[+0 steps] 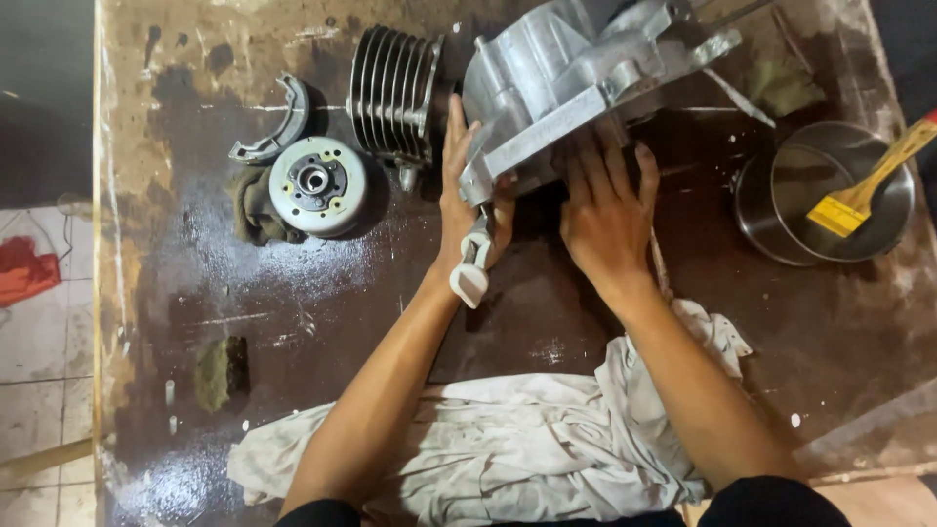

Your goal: The person scrubs a small metal ring with a sanding block and a brush, then cleans a larger engine casing with a cloth. The person uses a brush to apply liquid from a metal container to the parts during the cleaning process.

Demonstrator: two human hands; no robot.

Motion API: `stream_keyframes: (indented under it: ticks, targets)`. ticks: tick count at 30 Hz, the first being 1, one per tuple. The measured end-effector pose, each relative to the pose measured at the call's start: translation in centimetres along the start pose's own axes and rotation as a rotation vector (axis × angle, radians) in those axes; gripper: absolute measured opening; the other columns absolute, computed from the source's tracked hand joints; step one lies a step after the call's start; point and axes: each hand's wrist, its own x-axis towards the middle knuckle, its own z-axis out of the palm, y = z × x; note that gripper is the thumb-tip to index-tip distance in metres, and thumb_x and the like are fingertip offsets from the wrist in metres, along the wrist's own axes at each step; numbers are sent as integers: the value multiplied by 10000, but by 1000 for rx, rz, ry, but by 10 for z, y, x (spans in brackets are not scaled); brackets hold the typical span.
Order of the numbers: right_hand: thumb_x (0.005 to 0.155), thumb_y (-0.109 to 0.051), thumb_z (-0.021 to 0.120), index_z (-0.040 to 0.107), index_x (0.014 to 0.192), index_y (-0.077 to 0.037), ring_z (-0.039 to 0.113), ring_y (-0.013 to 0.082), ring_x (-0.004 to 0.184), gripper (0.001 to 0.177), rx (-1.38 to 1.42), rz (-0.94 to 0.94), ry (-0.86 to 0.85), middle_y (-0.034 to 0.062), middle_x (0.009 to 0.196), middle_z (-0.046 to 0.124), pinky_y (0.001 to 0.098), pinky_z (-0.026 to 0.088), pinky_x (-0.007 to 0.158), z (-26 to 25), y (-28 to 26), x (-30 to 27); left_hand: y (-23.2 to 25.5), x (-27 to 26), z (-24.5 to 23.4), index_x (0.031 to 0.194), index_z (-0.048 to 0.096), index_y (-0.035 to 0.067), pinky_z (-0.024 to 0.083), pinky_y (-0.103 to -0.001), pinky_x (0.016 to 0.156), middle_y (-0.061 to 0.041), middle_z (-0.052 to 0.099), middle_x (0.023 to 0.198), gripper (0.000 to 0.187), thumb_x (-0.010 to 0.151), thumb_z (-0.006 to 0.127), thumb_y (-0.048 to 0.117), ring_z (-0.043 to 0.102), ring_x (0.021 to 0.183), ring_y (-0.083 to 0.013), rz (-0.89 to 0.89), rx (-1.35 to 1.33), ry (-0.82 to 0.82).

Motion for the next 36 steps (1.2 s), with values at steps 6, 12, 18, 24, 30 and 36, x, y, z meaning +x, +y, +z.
stream_keyframes:
  ticks: [6,12,18,24,30,36]
  targets:
    - [813,-129,678,686,1224,74,518,350,1394,458,279,-50,12,224,1349,649,535,330,1209,-15,-5,-3,3,3,-3,1573,334,112,287,-492,1316,-249,178,1734,535,1110,576,225,252,1592,-394,27,7,-17]
    - [922,-70,650,713,1283,-22,433,362,1505,370,34,102,23,143,1466,609,581,267,1226,3,0,-18,1,-2,-3,1602,333,140,265,-477,1298,-236,168,1712,513,1152,557,239,230,1620,-377,-25,-29,-29]
    - [908,-67,647,669,1377,59,381,371,1554,487,-4,114,36,177,1595,561,576,267,1234,-26,11,-9,6,3,-4,1589,327,128,268,-500,1323,-242,166,1696,545,1112,574,216,232,1602,-388,4,-19,-35]
    - [864,-83,645,694,1365,66,379,374,1532,525,-65,73,26,220,1581,525,567,243,1238,-23,9,-7,6,3,-3,1570,334,120,310,-498,1310,-252,191,1745,519,1115,564,218,257,1598,-409,-29,-32,-32]
    - [991,-70,632,679,1399,48,427,321,1569,427,-41,71,23,177,1581,546,498,274,1316,-18,0,-9,6,3,-3,1571,323,115,286,-496,1313,-240,186,1738,541,1104,574,221,262,1589,-401,15,11,-24]
    - [924,-62,626,652,1392,42,409,346,1547,480,-20,79,-25,185,1566,545,505,275,1291,-24,-5,-5,12,3,-4,1585,335,130,293,-492,1318,-236,190,1697,534,1123,586,223,256,1600,-389,-13,-1,-25]
